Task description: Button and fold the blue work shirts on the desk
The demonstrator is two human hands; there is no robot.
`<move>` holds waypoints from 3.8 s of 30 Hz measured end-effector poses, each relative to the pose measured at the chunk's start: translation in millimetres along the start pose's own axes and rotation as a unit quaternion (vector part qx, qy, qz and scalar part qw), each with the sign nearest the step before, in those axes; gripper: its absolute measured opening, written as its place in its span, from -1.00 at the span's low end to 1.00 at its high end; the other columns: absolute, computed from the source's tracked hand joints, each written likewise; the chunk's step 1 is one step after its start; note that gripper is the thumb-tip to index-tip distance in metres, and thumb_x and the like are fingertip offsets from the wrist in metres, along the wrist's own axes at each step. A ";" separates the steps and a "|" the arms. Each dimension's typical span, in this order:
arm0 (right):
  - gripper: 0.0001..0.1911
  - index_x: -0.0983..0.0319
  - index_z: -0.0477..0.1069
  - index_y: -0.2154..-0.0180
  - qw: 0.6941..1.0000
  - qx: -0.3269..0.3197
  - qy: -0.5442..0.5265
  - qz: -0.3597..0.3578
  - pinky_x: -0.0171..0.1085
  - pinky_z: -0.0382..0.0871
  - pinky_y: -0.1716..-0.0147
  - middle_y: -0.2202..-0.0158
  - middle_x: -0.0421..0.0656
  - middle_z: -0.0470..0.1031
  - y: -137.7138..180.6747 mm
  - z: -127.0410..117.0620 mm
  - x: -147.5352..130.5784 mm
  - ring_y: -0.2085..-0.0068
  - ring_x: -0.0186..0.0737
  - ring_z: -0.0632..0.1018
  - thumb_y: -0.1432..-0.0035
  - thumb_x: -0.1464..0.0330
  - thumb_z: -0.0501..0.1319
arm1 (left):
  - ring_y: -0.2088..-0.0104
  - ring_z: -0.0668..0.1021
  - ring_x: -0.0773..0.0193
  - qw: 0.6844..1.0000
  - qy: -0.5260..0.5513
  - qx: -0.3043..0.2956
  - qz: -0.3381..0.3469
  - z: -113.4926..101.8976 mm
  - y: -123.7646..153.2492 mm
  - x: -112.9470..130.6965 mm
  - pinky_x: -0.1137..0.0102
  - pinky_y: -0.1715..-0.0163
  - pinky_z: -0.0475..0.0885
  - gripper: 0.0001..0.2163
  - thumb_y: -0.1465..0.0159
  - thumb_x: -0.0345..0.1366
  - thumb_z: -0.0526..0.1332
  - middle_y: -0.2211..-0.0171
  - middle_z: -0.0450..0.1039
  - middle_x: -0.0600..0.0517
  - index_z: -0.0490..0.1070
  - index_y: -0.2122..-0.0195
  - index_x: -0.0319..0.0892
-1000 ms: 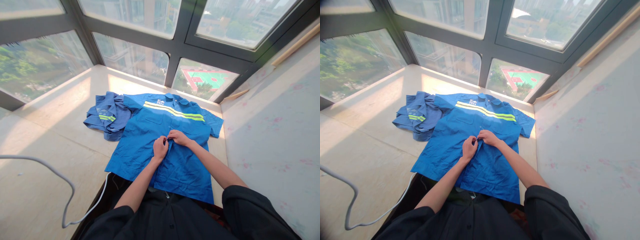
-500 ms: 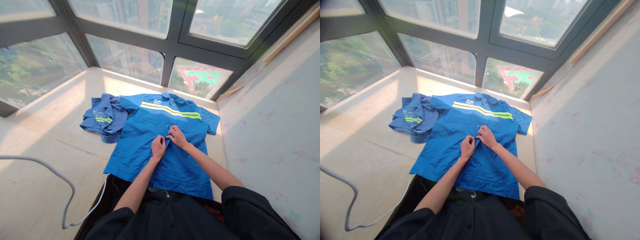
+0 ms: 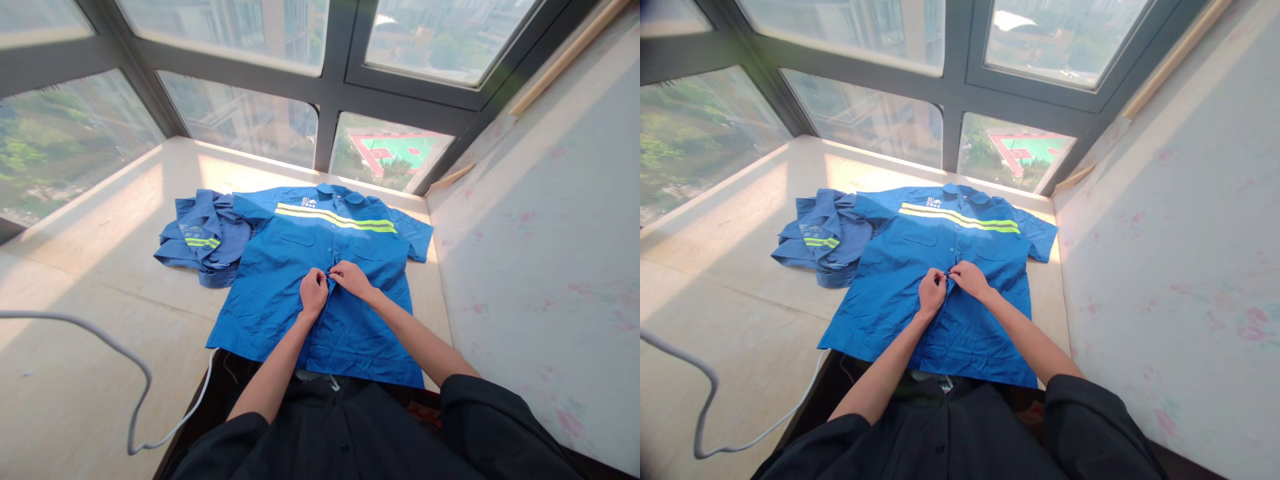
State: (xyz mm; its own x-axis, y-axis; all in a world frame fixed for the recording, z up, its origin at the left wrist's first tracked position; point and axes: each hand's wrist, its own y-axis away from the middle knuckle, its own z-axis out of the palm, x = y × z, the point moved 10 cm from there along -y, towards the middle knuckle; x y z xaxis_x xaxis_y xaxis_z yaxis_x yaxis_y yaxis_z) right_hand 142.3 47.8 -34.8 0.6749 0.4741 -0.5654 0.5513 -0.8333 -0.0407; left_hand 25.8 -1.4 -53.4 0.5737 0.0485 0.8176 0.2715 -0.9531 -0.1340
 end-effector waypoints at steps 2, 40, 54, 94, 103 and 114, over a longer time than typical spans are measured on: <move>-0.87 0.21 0.59 0.35 1.000 -0.004 -0.008 0.011 -0.27 0.31 0.24 0.37 -0.12 0.54 -1.9 1.0 1.9 0.27 -0.20 0.49 -0.22 0.43 0.25 | 0.32 0.52 0.26 1.000 -0.001 0.000 0.003 -0.1 0.0 0.1 0.41 0.27 0.35 -0.93 -0.25 -0.40 0.13 0.38 0.49 0.06 0.33 0.37 -0.12; -0.39 0.32 0.12 -0.32 0.975 0.135 0.171 0.043 0.13 0.11 -0.26 -0.33 0.19 0.17 70.3 -6.7 29.6 -0.34 0.14 0.19 -0.36 0.15 0.05 | -0.39 0.04 -0.12 0.942 -0.285 -0.112 0.137 6.6 42.0 22.8 -0.09 -0.29 -0.11 -0.37 -0.30 0.00 0.10 -0.39 -0.01 -0.21 0.10 -0.37 -0.09; -0.54 0.33 0.36 -0.17 0.967 0.143 0.180 0.112 0.16 0.18 -0.20 -0.25 0.20 0.30 78.3 -16.4 43.4 -0.27 0.17 0.30 -0.37 0.24 0.05 | -0.37 0.06 -0.22 0.920 -0.291 -0.174 0.195 4.7 46.6 24.6 -0.14 -0.23 0.01 -0.41 -0.32 0.07 0.08 -0.38 0.01 -0.26 0.20 -0.32 -0.05; -0.50 0.19 0.32 -0.21 0.971 0.096 0.158 0.152 0.11 0.03 -0.26 -0.35 0.10 0.14 -3.0 7.1 31.3 -0.35 0.12 0.15 -0.31 0.15 0.15 | -0.28 0.25 -0.13 0.842 -0.339 -0.237 0.345 13.8 64.8 51.5 -0.07 -0.29 -0.02 -0.39 -0.33 0.09 0.01 -0.26 0.27 -0.26 0.30 -0.20 -0.31; -0.49 0.20 0.28 -0.24 0.970 0.092 0.173 0.146 0.10 -0.01 -0.28 -0.37 0.11 0.09 -2.3 11.7 32.3 -0.37 0.12 0.10 -0.34 0.15 0.08 | -0.17 0.34 -0.09 0.871 -0.323 -0.215 0.302 15.1 54.8 51.2 0.07 -0.08 0.24 -0.40 -0.28 0.17 0.05 -0.24 0.28 -0.26 0.33 -0.09 -0.26; -0.48 0.20 0.26 -0.25 0.978 0.081 0.138 0.131 0.15 -0.07 -0.29 -0.39 0.10 0.05 -1.2 15.4 38.3 -0.39 0.10 0.07 -0.32 0.19 0.09 | -0.20 0.30 -0.07 0.868 -0.336 -0.208 0.299 15.3 55.6 50.1 0.06 -0.08 0.21 -0.38 -0.30 0.19 -0.02 -0.29 0.22 -0.22 0.29 -0.16 -0.22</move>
State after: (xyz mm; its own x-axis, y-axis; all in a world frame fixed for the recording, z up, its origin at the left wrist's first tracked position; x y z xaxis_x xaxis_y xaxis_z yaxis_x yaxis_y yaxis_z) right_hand 159.9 62.6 -69.1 0.9016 0.2777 -0.3317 0.2710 -0.9602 -0.0672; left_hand 81.5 -47.4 -28.4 0.8753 -0.4627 0.1406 -0.4535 -0.8864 -0.0934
